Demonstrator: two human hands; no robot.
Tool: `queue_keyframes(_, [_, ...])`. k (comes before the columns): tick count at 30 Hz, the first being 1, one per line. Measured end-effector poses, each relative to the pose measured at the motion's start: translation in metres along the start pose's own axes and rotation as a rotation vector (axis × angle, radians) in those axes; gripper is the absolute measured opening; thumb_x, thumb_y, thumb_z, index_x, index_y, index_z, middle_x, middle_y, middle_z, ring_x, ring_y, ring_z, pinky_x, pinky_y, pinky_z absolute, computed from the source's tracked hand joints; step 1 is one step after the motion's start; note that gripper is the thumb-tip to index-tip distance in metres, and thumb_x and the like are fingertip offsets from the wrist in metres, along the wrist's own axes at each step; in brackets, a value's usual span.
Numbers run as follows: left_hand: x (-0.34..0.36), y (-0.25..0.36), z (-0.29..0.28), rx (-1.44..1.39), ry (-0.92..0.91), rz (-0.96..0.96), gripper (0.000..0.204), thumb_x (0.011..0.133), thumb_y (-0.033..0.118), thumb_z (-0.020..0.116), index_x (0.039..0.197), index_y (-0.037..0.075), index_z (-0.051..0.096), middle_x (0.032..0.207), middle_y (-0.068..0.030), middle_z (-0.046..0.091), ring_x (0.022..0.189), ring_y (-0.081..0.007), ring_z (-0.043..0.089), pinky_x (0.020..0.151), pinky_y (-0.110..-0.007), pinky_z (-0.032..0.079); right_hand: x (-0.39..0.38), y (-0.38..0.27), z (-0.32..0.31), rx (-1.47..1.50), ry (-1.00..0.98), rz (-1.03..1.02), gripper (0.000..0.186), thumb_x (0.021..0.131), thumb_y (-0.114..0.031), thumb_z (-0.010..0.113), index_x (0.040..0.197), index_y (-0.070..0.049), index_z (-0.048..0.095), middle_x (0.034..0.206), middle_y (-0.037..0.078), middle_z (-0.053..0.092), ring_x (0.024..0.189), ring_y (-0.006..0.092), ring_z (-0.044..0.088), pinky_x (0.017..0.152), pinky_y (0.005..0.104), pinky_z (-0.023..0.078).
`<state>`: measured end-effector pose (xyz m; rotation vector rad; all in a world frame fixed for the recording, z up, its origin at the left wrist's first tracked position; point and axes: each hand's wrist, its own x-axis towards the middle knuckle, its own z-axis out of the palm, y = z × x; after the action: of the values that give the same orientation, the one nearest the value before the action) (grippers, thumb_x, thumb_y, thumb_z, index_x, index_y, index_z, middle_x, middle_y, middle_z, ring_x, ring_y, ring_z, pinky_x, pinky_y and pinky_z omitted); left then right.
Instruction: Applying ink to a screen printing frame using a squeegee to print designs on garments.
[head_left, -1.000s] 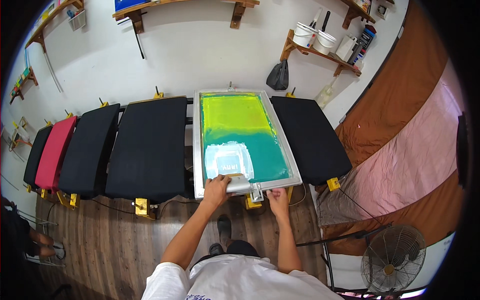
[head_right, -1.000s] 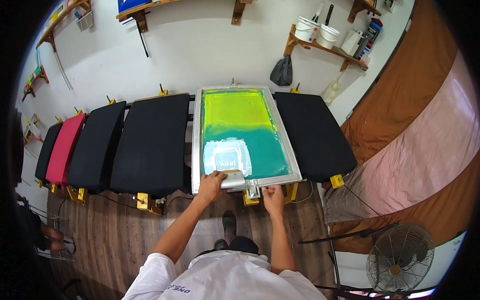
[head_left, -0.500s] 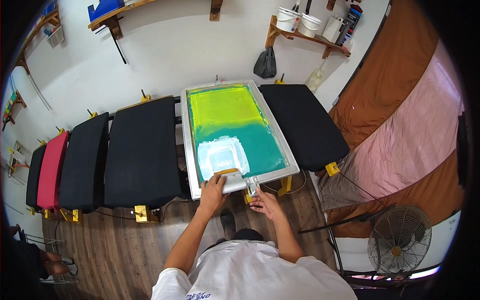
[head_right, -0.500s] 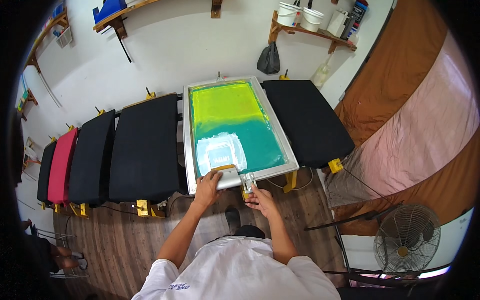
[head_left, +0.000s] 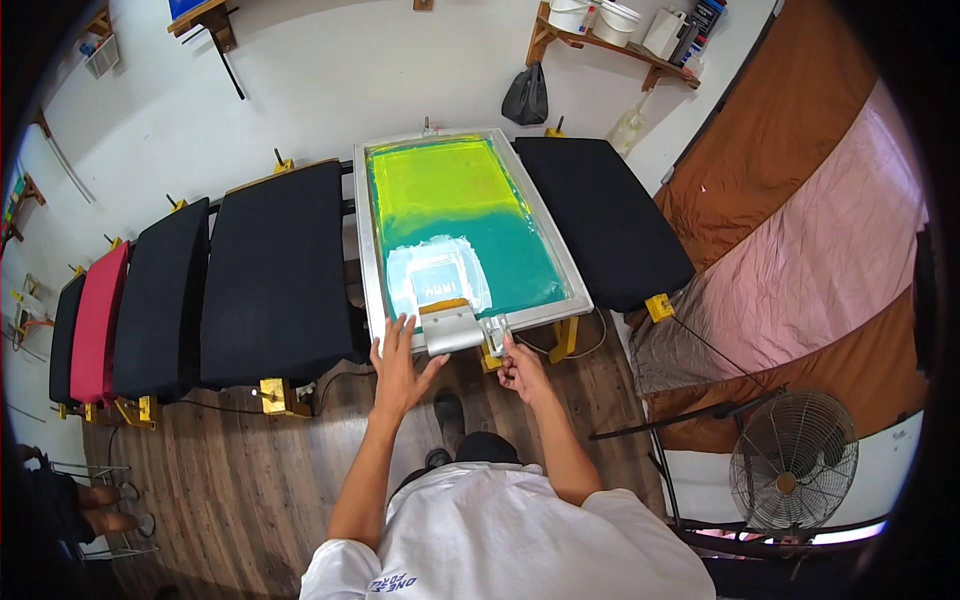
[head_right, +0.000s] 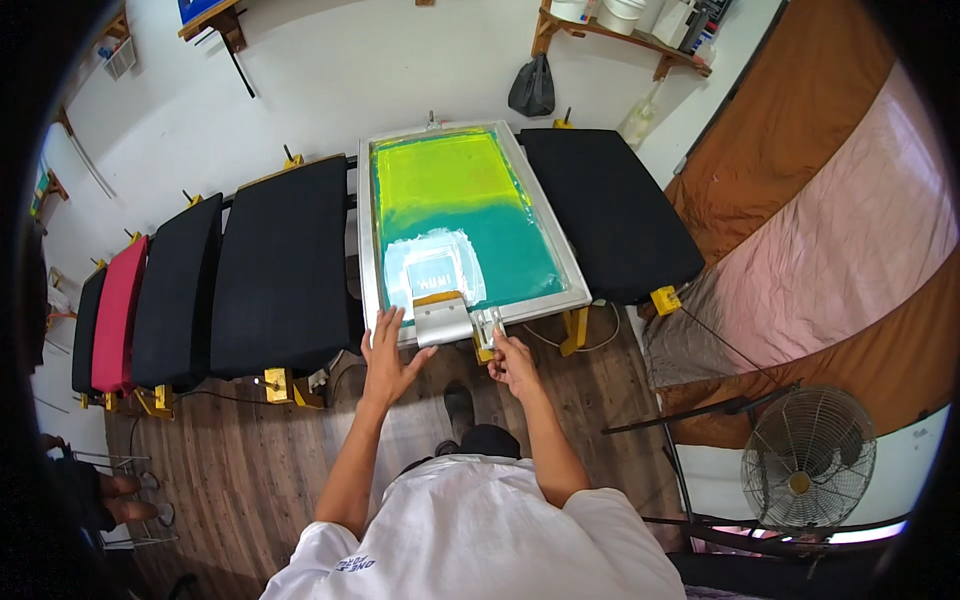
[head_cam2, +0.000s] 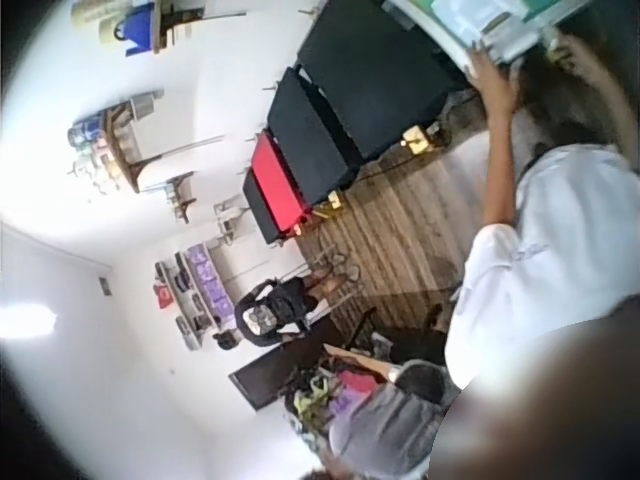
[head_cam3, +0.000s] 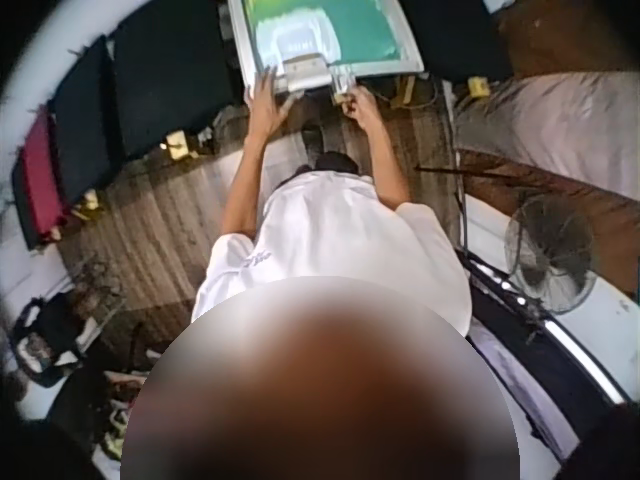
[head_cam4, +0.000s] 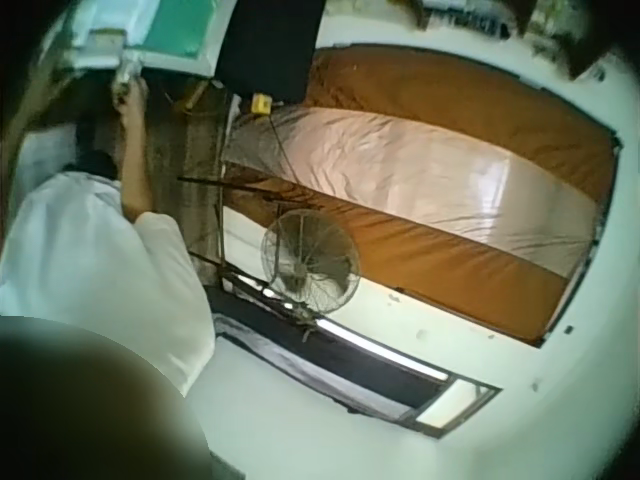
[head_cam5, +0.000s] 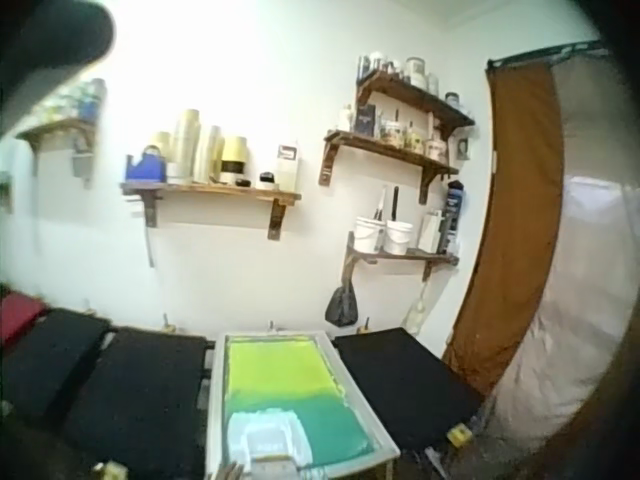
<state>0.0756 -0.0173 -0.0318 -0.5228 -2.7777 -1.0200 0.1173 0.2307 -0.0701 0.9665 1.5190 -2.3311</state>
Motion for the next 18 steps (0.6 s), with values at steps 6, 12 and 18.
queue_keyframes(6, [-0.091,-0.005,0.027,-0.131,0.162,-0.044,0.068,0.089,0.027,0.068,0.145,0.003,0.038,0.150,-0.0192,0.037,0.143,-0.0373,0.029,0.113,-0.051,0.022,-0.002,0.000,0.004,-0.006,0.011,-0.032,0.035,0.092,-0.048,0.065,0.086,-0.016,0.052,0.066,-0.004,0.046,0.057,0.0114,0.052,0.052,0.0265,0.043])
queue_keyframes(12, [-0.132,0.076,0.001,-0.857,-0.121,-0.311,0.018,0.089,0.013,0.069,0.104,0.004,0.071,0.094,-0.0116,0.069,0.082,-0.0165,0.067,0.074,-0.029,0.051,-0.005,0.003,0.005,0.002,0.033,-0.067,0.034,0.093,-0.045,0.064,0.083,-0.016,0.050,0.065,-0.005,0.044,0.057,0.0113,0.051,0.051,0.0266,0.042])
queue_keyframes(18, [-0.074,0.190,-0.139,-1.304,-0.340,0.426,0.018,0.085,0.006,0.073,0.102,-0.001,0.070,0.085,-0.0105,0.066,0.076,-0.0199,0.065,0.067,-0.028,0.049,-0.007,-0.001,0.009,-0.007,0.015,-0.096,0.032,0.096,-0.039,0.062,0.082,-0.015,0.048,0.065,-0.004,0.043,0.056,0.0115,0.052,0.050,0.0264,0.042])
